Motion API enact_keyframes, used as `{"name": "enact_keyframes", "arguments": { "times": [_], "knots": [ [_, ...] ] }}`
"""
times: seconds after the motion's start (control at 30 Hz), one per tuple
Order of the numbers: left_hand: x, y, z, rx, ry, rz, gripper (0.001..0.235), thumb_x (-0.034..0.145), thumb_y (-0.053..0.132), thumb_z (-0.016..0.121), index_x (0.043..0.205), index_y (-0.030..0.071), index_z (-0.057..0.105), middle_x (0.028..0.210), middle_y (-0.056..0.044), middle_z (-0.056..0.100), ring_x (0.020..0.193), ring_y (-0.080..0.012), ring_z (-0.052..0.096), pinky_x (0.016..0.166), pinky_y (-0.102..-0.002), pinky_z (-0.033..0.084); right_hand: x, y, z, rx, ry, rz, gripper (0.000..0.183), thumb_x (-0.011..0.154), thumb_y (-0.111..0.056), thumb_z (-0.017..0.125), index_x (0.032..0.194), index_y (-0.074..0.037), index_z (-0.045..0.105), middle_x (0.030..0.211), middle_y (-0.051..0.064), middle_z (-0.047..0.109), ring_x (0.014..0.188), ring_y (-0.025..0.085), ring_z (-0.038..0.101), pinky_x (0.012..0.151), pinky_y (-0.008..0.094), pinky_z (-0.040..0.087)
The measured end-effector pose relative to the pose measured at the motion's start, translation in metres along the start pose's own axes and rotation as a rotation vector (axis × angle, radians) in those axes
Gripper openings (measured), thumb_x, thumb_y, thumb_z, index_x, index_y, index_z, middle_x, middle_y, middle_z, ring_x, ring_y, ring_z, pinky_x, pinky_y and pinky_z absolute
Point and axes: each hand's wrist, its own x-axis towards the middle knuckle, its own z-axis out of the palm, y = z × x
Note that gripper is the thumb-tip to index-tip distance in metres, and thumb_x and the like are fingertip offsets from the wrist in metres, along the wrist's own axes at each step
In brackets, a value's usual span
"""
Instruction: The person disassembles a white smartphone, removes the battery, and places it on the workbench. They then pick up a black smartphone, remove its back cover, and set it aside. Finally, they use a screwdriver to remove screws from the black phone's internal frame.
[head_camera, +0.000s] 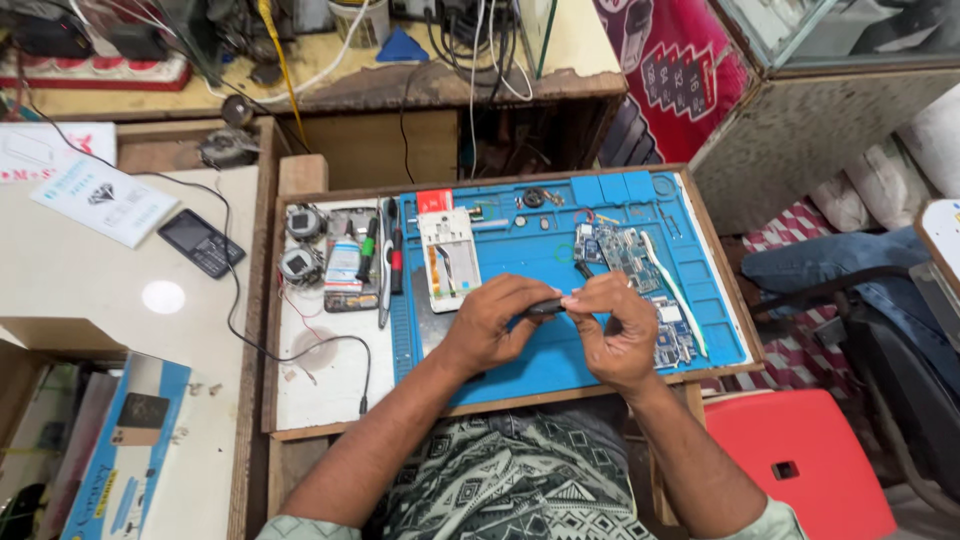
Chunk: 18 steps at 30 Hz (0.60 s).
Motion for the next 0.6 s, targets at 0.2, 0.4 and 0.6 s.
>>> {"name": "enact_keyframes", "arguments": {
  "times": [0.2, 0.4, 0.6],
  "knots": [
    [0.001, 0.0, -0.001, -0.009, 0.006, 0.001, 0.032, 0.083, 0.003, 0.077, 0.113, 0.007, 0.071, 0.109, -0.008, 0.074, 0.096, -0.0263, 0.071, 0.082, -0.035, 0.057, -0.008, 0.009, 0.002, 0.061, 0.021, 0.038, 0.009, 0.093, 0.0, 0.075, 0.096, -0.006, 0.07, 0.095, 0.005, 0.072, 0.094, 0.018, 0.065, 0.087, 0.03, 0.051],
    [0.0, -0.002, -0.001, -0.014, 0.008, -0.012, 0.03, 0.084, 0.003, 0.078, 0.113, 0.007, 0.072, 0.108, -0.007, 0.074, 0.096, -0.0244, 0.071, 0.081, -0.034, 0.058, -0.023, 0.023, 0.008, 0.223, 0.055, 0.132, 0.009, 0.096, 0.002, 0.072, 0.1, -0.006, 0.069, 0.098, 0.004, 0.072, 0.099, 0.014, 0.062, 0.088, 0.026, 0.052],
    [-0.001, 0.0, -0.003, -0.02, 0.0, -0.003, 0.031, 0.084, 0.004, 0.077, 0.114, 0.008, 0.072, 0.109, -0.007, 0.074, 0.097, -0.0252, 0.071, 0.082, -0.034, 0.057, -0.03, 0.027, 0.008, 0.345, 0.063, 0.206, 0.01, 0.096, 0.003, 0.071, 0.101, -0.005, 0.069, 0.101, 0.005, 0.071, 0.098, 0.014, 0.064, 0.085, 0.025, 0.053]
  ]
}}
